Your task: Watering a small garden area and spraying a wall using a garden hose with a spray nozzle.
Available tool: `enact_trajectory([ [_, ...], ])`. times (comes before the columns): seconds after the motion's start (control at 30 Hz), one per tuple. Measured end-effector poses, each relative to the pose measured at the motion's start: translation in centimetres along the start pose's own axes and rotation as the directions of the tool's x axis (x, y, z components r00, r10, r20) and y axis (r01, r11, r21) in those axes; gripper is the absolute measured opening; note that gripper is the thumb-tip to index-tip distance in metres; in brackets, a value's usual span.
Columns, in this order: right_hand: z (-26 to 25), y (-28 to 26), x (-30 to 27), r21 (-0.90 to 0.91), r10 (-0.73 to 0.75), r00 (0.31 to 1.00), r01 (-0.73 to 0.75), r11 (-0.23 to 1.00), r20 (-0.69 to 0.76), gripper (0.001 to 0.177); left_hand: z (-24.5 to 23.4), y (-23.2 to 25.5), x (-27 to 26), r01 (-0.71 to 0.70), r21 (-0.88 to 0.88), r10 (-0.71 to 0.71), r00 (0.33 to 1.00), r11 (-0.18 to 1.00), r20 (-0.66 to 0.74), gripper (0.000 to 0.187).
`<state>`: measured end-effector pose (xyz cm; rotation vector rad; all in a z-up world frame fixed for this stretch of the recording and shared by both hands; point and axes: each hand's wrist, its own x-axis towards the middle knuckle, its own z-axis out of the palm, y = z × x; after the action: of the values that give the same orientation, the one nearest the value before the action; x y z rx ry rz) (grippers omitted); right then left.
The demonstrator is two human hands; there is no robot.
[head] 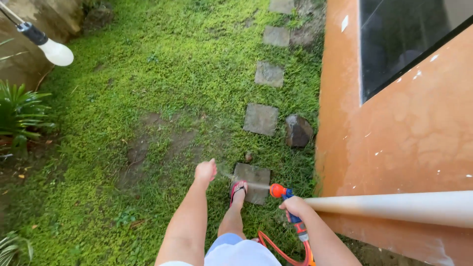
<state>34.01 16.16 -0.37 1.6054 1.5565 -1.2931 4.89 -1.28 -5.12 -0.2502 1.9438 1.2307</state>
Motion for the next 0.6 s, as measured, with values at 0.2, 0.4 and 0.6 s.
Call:
enact_trajectory([
  [0.2, 0.1, 0.5, -2.1, -0.046, 0.080, 0.988, -0.075, 0.996, 0.129, 0.024, -4.2, -4.3, -2.0, 0.258, 0.098, -0.254, 0.966, 0.961, -0.048, 0.045],
  [0.4, -1.0, 0.5, -1.7, 0.017, 0.157, 0.981, -0.160, 0.987, 0.114, 0.018, -2.6, -2.9, -0.8, 0.175, 0.228, -0.182, 0.983, 0.958, 0.010, 0.037],
  [0.6, -2.8, -2.4, -4.1, -0.107, -0.158, 0.979, 0.144, 0.984, -0.131, 0.051, -0.7, 0.1, -2.0, 0.047, 0.295, -0.081, 0.991, 0.954, 0.104, 0.040],
])
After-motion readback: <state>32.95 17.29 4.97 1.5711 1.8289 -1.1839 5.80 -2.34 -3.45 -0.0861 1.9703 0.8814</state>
